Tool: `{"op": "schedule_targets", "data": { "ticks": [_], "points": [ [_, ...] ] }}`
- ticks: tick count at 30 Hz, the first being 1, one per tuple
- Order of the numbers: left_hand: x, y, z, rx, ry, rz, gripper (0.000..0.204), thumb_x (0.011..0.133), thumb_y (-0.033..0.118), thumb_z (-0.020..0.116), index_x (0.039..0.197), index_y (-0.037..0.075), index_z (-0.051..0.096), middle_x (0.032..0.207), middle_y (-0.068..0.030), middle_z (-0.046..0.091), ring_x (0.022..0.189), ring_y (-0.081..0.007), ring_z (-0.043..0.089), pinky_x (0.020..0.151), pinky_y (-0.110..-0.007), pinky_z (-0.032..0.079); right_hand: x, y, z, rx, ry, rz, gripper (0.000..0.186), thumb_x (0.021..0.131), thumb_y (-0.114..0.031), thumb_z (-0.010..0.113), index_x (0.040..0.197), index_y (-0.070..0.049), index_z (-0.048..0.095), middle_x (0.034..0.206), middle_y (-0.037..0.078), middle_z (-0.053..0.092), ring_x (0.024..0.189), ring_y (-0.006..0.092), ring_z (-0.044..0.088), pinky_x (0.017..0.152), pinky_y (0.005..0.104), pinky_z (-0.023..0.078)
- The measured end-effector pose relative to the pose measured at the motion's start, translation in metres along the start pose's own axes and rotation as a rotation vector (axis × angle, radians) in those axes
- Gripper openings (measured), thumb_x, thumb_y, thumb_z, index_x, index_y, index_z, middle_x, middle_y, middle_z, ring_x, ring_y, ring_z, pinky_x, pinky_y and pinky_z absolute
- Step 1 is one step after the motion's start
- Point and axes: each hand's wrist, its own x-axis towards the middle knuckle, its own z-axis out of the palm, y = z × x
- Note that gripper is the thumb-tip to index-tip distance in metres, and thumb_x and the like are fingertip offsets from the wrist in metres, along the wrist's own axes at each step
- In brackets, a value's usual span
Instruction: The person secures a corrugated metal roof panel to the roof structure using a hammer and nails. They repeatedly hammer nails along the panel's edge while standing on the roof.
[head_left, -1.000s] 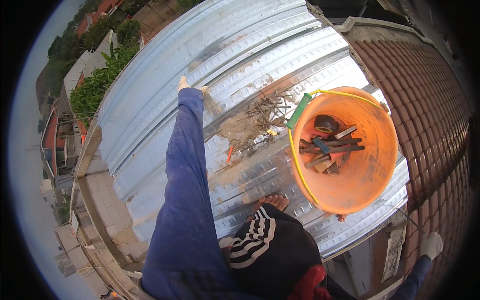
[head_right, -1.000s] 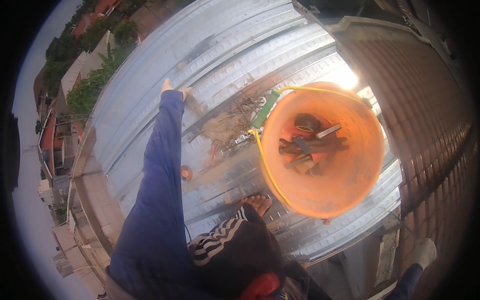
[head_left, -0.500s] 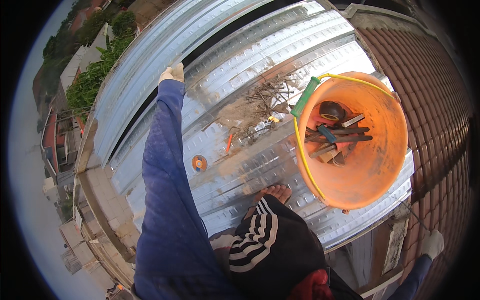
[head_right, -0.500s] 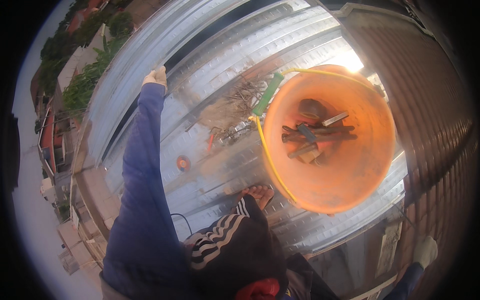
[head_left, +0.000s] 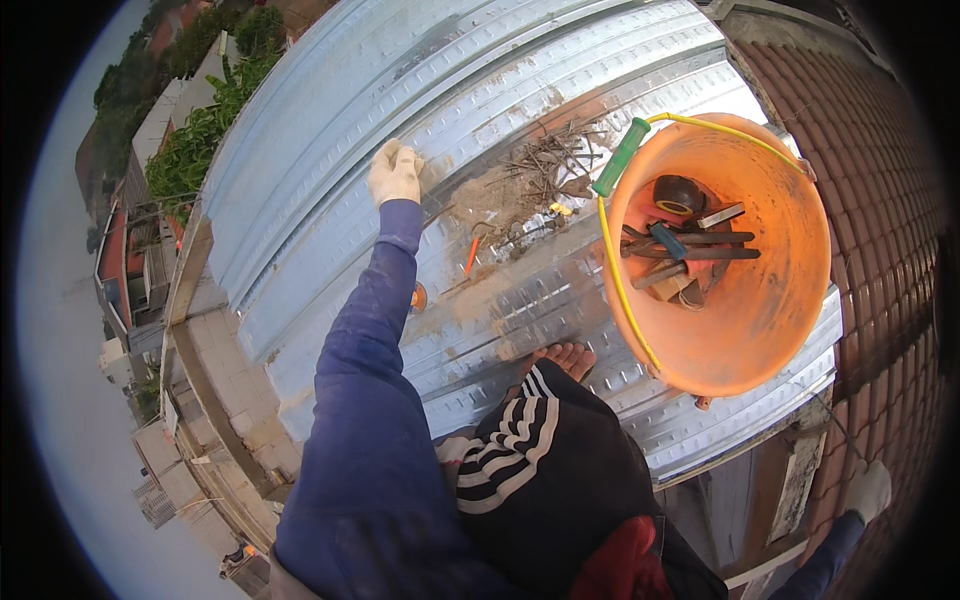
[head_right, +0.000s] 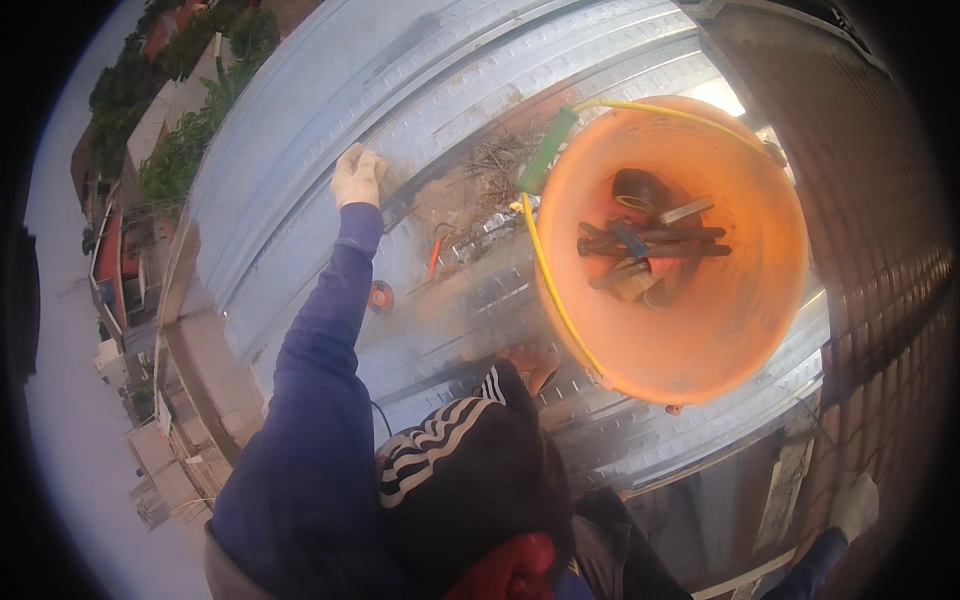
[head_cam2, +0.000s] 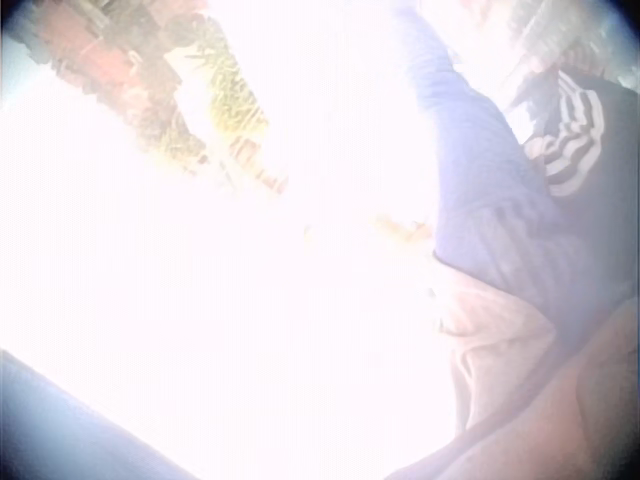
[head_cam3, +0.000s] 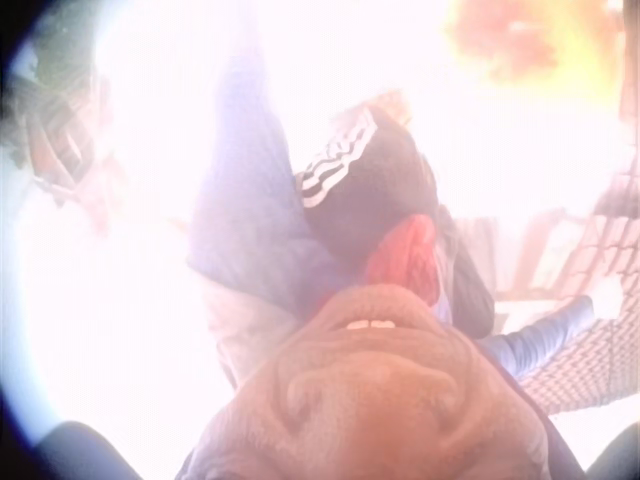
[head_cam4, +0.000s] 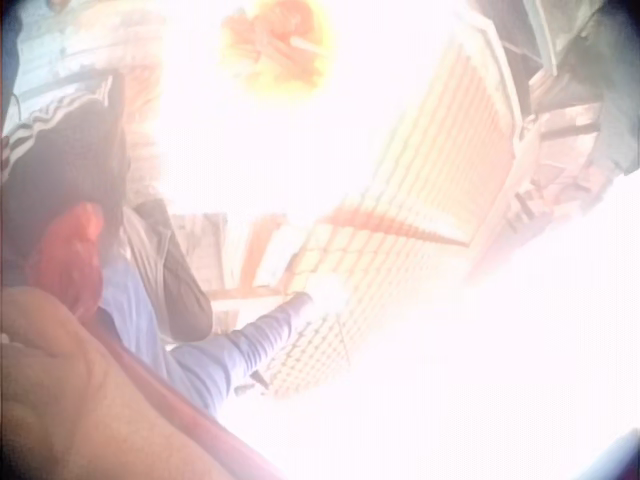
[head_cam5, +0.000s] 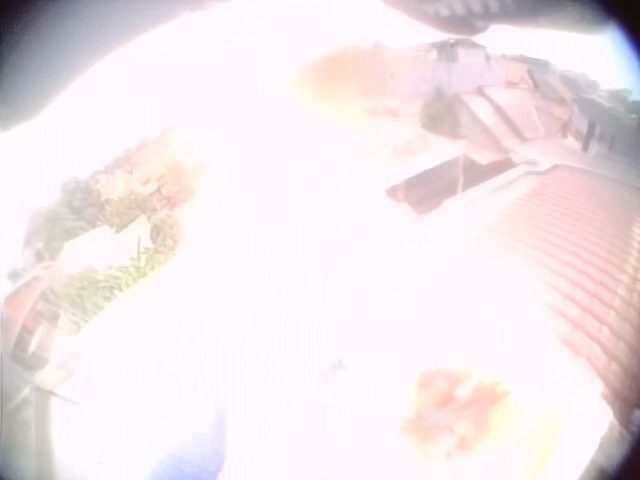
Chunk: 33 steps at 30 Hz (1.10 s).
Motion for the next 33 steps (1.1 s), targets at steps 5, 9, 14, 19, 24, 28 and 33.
{"op": "schedule_targets", "data": {
  "ticks": [5, 9, 14, 19, 24, 28, 33],
  "points": [
    [-0.176, 0.066, -0.066, 0.800, -0.627, 0.367, 0.064, 0.090, 0.041, 0.078, 0.142, 0.006, 0.065, 0.145, -0.0207, 0.064, 0.139, -0.0369, 0.058, 0.118, -0.045, 0.045, -0.004, -0.010, -0.021, -0.019, -0.079, 0.035, 0.036, 0.098, -0.034, 0.059, 0.113, -0.005, 0.076, 0.111, 0.022, 0.076, 0.105, 0.0435, 0.072, 0.088, 0.0533, 0.056],
    [-0.250, 0.051, -0.102, 1.005, -0.695, 0.417, 0.068, 0.089, 0.042, 0.079, 0.145, 0.007, 0.061, 0.153, -0.0197, 0.055, 0.143, -0.0377, 0.051, 0.117, -0.046, 0.043, -0.004, -0.011, -0.024, -0.018, -0.092, 0.036, 0.036, 0.097, -0.033, 0.057, 0.113, -0.007, 0.077, 0.113, 0.021, 0.076, 0.107, 0.0428, 0.072, 0.089, 0.0529, 0.056],
    [-0.227, 0.028, -0.089, 0.709, -0.606, 0.072, 0.045, 0.093, 0.041, 0.074, 0.124, 0.008, 0.075, 0.124, -0.0163, 0.073, 0.121, -0.0347, 0.066, 0.106, -0.046, 0.050, -0.014, -0.016, -0.029, -0.001, -0.030, 0.023, 0.037, 0.097, -0.040, 0.066, 0.103, -0.005, 0.078, 0.106, 0.022, 0.076, 0.102, 0.0423, 0.073, 0.085, 0.0523, 0.056],
    [-0.167, 0.064, -0.014, 0.978, -0.723, 0.143, 0.037, 0.097, 0.038, 0.069, 0.119, 0.011, 0.078, 0.122, -0.0175, 0.074, 0.114, -0.0367, 0.069, 0.100, -0.046, 0.053, 0.001, -0.003, -0.005, -0.011, -0.054, 0.050, 0.039, 0.097, -0.042, 0.068, 0.103, -0.005, 0.078, 0.105, 0.021, 0.076, 0.101, 0.0412, 0.073, 0.084, 0.0516, 0.057],
    [-0.169, 0.060, 0.020, 1.085, -0.799, 0.099, 0.039, 0.094, 0.041, 0.071, 0.120, 0.013, 0.079, 0.115, -0.0182, 0.077, 0.110, -0.0371, 0.072, 0.096, -0.048, 0.055, -0.007, -0.017, -0.030, -0.007, -0.047, 0.042, 0.039, 0.096, -0.035, 0.059, 0.109, -0.003, 0.078, 0.109, 0.023, 0.076, 0.105, 0.0443, 0.072, 0.089, 0.0534, 0.057],
    [-0.172, 0.055, 0.024, 1.201, -0.813, 0.139, 0.036, 0.094, 0.039, 0.071, 0.114, 0.011, 0.080, 0.109, -0.0175, 0.078, 0.107, -0.0377, 0.074, 0.094, -0.050, 0.057, -0.007, -0.009, -0.018, -0.009, 0.004, 0.027, 0.039, 0.096, -0.036, 0.060, 0.106, -0.003, 0.078, 0.106, 0.023, 0.076, 0.103, 0.0444, 0.073, 0.088, 0.0539, 0.057],
    [-0.179, 0.058, 0.025, 1.208, -0.803, 0.134, 0.034, 0.094, 0.033, 0.065, 0.109, 0.006, 0.079, 0.107, -0.0201, 0.078, 0.104, -0.0412, 0.074, 0.093, -0.052, 0.058, 0.000, -0.009, -0.014, -0.035, -0.027, 0.061, 0.036, 0.097, -0.038, 0.066, 0.107, -0.006, 0.079, 0.107, 0.020, 0.077, 0.102, 0.0408, 0.074, 0.085, 0.0514, 0.057]
  ]
}}
